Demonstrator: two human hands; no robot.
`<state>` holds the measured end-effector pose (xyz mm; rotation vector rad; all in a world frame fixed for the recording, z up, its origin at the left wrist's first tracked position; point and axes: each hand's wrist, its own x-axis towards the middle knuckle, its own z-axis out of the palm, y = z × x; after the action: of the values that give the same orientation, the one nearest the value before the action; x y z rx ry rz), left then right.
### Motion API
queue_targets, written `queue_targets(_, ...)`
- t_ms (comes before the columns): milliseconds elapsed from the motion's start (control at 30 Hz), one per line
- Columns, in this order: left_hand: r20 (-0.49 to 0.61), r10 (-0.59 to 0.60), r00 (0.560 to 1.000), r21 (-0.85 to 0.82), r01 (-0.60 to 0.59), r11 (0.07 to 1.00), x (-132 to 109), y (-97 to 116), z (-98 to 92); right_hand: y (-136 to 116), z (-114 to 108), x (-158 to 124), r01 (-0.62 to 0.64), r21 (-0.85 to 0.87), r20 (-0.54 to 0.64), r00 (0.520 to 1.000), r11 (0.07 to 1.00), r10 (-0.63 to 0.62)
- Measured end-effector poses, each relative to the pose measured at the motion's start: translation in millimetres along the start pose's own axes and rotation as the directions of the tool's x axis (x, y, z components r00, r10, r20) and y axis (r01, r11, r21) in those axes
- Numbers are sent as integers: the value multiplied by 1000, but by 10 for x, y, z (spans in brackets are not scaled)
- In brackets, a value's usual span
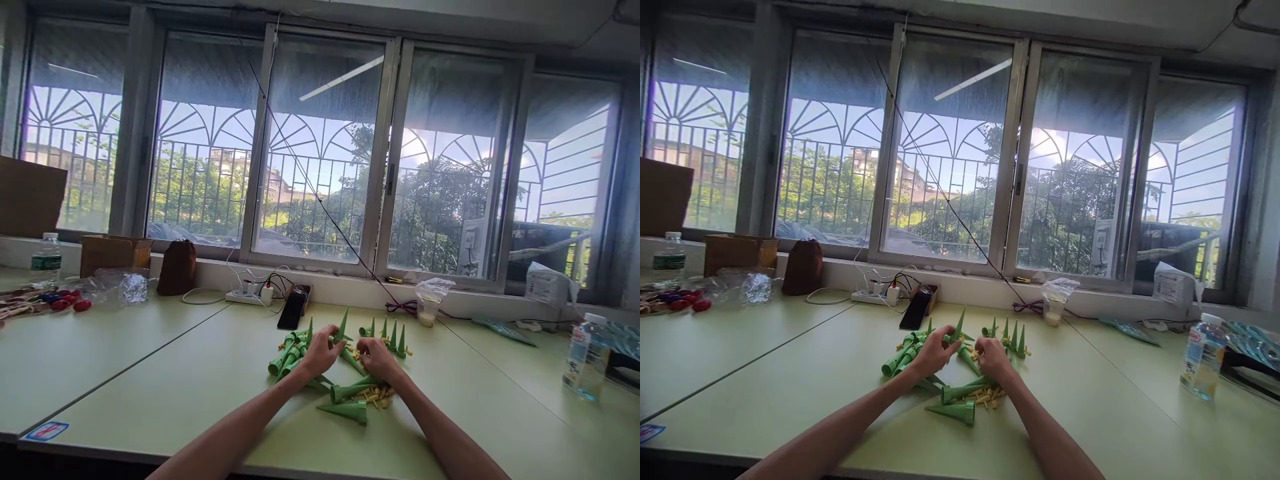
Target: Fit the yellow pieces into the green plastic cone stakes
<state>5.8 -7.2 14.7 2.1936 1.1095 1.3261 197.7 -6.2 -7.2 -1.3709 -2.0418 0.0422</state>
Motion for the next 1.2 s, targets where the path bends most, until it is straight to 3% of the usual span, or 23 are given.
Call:
queue_targets(200, 16, 1, 1000, 3, -1, 1000, 4, -12, 7, -10, 4, -3, -50, -42, 34, 998, 998, 51)
queue_targets(633, 17, 24, 1000, 3, -24, 1000, 8, -32, 16, -21, -3, -11, -44, 49, 47, 998, 998, 42)
queue_targets(900, 10, 36, 999, 30, -37, 999, -3, 11, 5, -14, 28, 26, 26, 113, -101, 995, 993, -15)
queue_targets(1067, 12, 39, 999, 46, -40, 998, -2, 4, 4, -115, -29, 36, 72, 225, -272, 962, 972, -8)
queue_targets(1200, 39, 48, 998, 54, -50, 997, -7, -5, 3, -197, -81, 27, 106, 278, -333, 943, 955, -7)
